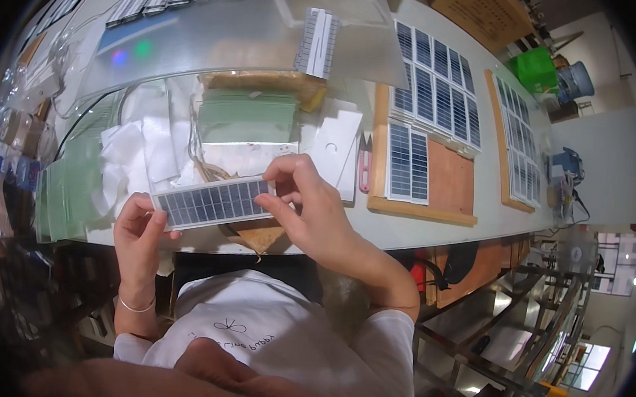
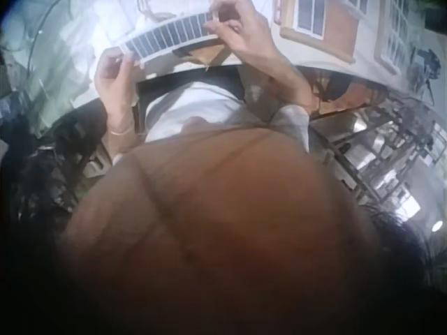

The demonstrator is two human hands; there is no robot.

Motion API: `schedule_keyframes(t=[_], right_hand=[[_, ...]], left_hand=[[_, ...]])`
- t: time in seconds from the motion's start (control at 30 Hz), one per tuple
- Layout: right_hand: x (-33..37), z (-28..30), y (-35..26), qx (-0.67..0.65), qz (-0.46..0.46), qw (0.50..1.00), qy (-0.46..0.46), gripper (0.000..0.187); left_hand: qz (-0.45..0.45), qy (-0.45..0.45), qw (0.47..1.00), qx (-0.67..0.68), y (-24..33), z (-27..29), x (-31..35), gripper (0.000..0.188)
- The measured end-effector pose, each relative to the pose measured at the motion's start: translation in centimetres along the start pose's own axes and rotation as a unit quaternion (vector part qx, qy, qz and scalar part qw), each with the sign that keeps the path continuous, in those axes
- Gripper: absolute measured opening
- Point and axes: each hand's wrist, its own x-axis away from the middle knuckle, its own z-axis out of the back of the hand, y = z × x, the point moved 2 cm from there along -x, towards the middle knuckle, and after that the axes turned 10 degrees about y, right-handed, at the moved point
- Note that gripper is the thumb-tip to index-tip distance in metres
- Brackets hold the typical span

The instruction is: The person assembles mini solar panels by layering solar cell strips with protective film and backing sheets by hand, aligning the components, and stacking the assembled panels onto a wooden board.

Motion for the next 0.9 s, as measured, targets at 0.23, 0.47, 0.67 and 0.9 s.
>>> schedule_keyframes(t=[0.23,0.47,0.67,0.9], right_hand=[[0.5,0.5,-0.5,-0.01,-0.024,1.0,-0.008,0.03],[1.1,1.7,-0.1,-0.035,-0.056,0.998,-0.007,0.028],[1.2,3.4,0.4,0.076,-0.168,0.972,-0.145,0.027],[0.9,3.5,0.9,0.085,-0.12,0.974,-0.175,0.028]], left_hand=[[0.006,-0.007,1.0,0.007,-0.5,0.0,0.2,0.006],[0.063,-0.032,0.997,0.005,-1.1,-0.9,0.4,0.006],[0.091,-0.065,0.993,-0.025,-2.7,-2.6,1.3,0.028],[0.111,-0.07,0.991,-0.038,-2.3,-3.2,1.1,0.042]])
